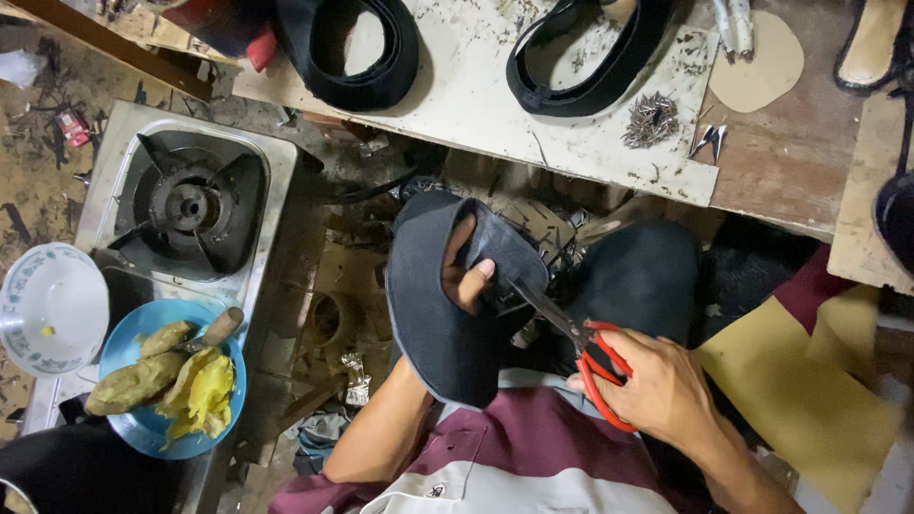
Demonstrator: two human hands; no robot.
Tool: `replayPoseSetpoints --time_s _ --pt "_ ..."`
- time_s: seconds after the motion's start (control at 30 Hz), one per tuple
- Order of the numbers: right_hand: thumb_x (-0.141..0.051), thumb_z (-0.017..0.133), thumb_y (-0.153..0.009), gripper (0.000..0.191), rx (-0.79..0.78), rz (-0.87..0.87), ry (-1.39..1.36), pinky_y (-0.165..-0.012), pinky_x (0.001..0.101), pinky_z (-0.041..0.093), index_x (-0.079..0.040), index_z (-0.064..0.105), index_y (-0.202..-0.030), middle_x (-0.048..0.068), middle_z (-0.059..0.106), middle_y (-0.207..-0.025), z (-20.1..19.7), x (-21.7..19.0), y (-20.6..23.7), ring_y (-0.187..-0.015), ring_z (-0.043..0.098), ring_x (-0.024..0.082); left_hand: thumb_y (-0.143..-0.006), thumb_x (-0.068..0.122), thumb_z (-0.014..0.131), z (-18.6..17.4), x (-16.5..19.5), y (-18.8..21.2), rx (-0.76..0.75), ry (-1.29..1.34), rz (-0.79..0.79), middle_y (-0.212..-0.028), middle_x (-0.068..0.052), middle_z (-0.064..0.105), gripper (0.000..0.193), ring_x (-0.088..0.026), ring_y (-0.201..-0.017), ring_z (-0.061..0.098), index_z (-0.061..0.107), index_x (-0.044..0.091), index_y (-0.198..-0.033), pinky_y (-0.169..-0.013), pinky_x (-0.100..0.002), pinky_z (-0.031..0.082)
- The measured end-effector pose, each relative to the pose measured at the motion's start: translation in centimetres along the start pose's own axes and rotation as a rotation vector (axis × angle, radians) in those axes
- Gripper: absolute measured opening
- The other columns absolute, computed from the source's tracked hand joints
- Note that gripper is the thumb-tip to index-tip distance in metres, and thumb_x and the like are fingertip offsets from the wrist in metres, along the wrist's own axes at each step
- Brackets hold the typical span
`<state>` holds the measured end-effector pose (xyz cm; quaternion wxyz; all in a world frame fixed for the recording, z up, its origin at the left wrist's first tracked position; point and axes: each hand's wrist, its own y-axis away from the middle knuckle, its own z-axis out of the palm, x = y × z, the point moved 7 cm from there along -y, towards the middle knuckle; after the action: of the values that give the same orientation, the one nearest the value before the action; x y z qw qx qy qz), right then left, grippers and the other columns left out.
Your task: The person trims the edges of black shoe uppers using red-handled scissors. They repeatedly pick up a shoe part, cut along the perimeter, and place it back on the workbench.
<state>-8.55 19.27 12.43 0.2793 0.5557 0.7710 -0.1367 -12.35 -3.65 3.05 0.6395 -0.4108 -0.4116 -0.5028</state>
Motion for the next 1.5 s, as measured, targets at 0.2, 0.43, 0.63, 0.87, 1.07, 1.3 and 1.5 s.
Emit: replayPoseSetpoints --time_s 0.2,0.43,0.63,0.87,1.07,1.3,1.5 --pt "-0.044 0.089 -0.06 0.05 0.137 -0.004 0.173 -0.064 0.043 0.052 -0.007 0.07 -0.087 0.008 0.076 -0.095 -0.8 0.2 1.4 -0.071 0.07 0.032 -0.089 0.013 0.057 0.9 -1.5 -0.6 0.031 0.316 -0.336 -0.148 -0.017 0.044 0.075 -0.032 -0.129 0.055 0.026 0.005 -0.157 -0.104 -0.048 0.051" --pt "-0.046 0.089 -0.061 0.051 0.208 -0.088 0.282 -0.059 0.0404 0.049 -0.006 0.071 -0.088 0.006 0.074 -0.092 -1.2 -0.5 1.5 -0.063 0.066 0.029 -0.087 0.009 0.061 1.5 2.8 0.6 -0.014 0.146 -0.134 -0.159 -0.021 0.042 0.082 -0.03 -0.145 0.047 0.03 -0.005 -0.162 -0.122 -0.044 0.041" --pt "-0.045 0.088 -0.063 0.051 0.247 -0.15 0.354 -0.057 0.0389 0.046 -0.005 0.073 -0.09 0.005 0.075 -0.093 -1.2 -0.9 1.3 -0.061 0.065 0.026 -0.081 0.007 0.064 1.7 2.5 0.6 -0.01 0.122 -0.212 -0.155 -0.022 0.043 0.088 -0.031 -0.14 0.049 0.028 -0.005 -0.16 -0.118 -0.043 0.042" --pt "-0.05 0.087 -0.064 0.055 0.257 -0.217 0.406 -0.056 0.0387 0.045 -0.004 0.074 -0.092 0.007 0.072 -0.086 -1.0 -0.9 1.3 -0.061 0.064 0.026 -0.079 0.006 0.067 1.8 1.6 1.4 -0.006 -0.01 -0.162 -0.16 -0.021 0.04 0.089 -0.03 -0.148 0.041 0.03 -0.007 -0.158 -0.123 -0.042 0.033" --pt "-0.051 0.085 -0.066 0.057 0.242 -0.306 0.452 -0.053 0.0384 0.044 -0.003 0.074 -0.097 0.006 0.073 -0.086 -0.6 -1.3 1.0 -0.063 0.065 0.023 -0.081 0.006 0.068 1.8 1.2 1.6 -0.023 -0.026 -0.186 -0.159 -0.021 0.041 0.087 -0.03 -0.148 0.042 0.031 -0.008 -0.158 -0.123 -0.04 0.033" --pt "-0.054 0.086 -0.063 0.059 0.218 -0.236 0.344 -0.055 0.0391 0.047 -0.003 0.072 -0.089 0.009 0.07 -0.078 0.1 -0.6 0.6 -0.06 0.064 0.027 -0.082 0.005 0.067 2.0 1.3 1.7 -0.01 0.118 -0.201 -0.159 -0.02 0.039 0.087 -0.029 -0.146 0.042 0.028 -0.006 -0.159 -0.122 -0.041 0.036" --pt "-0.047 0.089 -0.063 0.052 0.215 -0.266 0.213 -0.054 0.0385 0.05 -0.003 0.07 -0.084 0.01 0.072 -0.079 0.6 -0.5 0.5 -0.059 0.066 0.028 -0.085 0.0 0.065 2.0 2.3 1.4 -0.021 -0.021 -0.134 -0.16 -0.022 0.04 0.083 -0.029 -0.148 0.043 0.031 -0.008 -0.16 -0.123 -0.04 0.036"
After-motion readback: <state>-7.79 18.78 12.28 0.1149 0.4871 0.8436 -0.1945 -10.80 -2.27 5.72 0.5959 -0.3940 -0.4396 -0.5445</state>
